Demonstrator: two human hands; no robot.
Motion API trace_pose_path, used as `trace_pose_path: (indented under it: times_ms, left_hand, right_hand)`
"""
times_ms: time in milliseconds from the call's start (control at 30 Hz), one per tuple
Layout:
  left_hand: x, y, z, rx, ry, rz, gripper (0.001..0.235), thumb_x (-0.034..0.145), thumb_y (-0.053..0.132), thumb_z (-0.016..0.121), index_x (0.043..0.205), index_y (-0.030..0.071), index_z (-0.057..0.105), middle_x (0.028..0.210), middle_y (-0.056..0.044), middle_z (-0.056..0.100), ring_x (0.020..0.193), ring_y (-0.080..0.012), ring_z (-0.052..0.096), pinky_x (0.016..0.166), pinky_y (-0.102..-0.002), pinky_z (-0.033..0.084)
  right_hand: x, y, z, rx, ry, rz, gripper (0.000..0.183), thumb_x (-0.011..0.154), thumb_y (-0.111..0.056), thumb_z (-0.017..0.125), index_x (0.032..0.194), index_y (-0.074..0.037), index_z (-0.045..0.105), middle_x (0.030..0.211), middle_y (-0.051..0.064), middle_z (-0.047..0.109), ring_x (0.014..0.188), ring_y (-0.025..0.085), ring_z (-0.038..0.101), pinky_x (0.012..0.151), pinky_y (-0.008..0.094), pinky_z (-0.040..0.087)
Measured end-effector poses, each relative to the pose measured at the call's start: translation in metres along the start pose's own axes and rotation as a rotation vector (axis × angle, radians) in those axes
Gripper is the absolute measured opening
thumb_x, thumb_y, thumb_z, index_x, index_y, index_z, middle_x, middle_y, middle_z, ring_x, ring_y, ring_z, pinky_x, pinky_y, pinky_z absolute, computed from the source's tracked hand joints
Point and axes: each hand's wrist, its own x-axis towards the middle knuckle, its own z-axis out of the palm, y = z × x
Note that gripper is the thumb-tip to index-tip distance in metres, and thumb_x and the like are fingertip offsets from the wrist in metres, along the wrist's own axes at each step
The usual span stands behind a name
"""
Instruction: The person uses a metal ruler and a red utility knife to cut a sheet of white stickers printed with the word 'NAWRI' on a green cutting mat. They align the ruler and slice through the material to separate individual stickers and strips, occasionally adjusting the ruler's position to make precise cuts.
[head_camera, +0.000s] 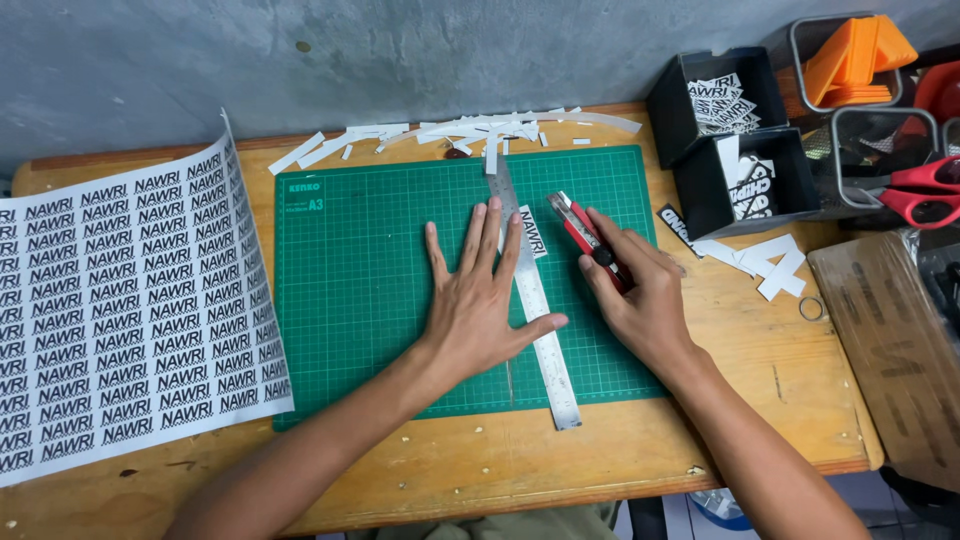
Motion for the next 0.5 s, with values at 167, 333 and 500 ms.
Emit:
trace_pose_path:
  times_ms: [167, 333, 500]
  left_hand:
    - [0.003, -0.001, 0.001, -0.015, 0.012, 0.046, 0.132, 0.097, 0.092, 0.058, 0.178, -0.007, 0.027, 0.187, -0.037, 0.017, 0.176, -0.0526, 0.013, 0.121, -0.096, -0.005]
    - [-0.007, 0.004, -0.002, 0.036, 0.027, 0.036, 0.13, 0.097, 0.091, 0.058, 0.178, -0.007, 0.028, 0.186, -0.038, 0.02, 0.175, -0.0528, 0.016, 0.121, -0.096, -0.002]
    - [-0.02, 0.009, -0.009, 0.044, 0.044, 0.031, 0.118, 0.104, 0.079, 0.06, 0.177, -0.008, 0.029, 0.183, -0.036, 0.03, 0.174, -0.0528, 0.021, 0.122, -0.094, -0.004]
  right_hand:
    - [0.001, -0.003, 0.001, 0.013, -0.003, -0.017, 0.049, 0.108, -0.012, 0.079, 0.156, -0.005, 0.074, 0.097, 0.017, 0.077, 0.077, 0.034, 0.069, 0.068, 0.044, 0.048]
    - [0.001, -0.007, 0.001, 0.007, 0.004, -0.013, 0.047, 0.108, -0.011, 0.079, 0.155, -0.006, 0.075, 0.098, 0.017, 0.078, 0.078, 0.034, 0.07, 0.069, 0.043, 0.049]
    - [0.0, -0.019, 0.003, 0.102, -0.033, -0.019, 0.05, 0.108, -0.01, 0.077, 0.158, -0.005, 0.071, 0.099, 0.017, 0.079, 0.09, 0.034, 0.076, 0.086, 0.047, 0.057]
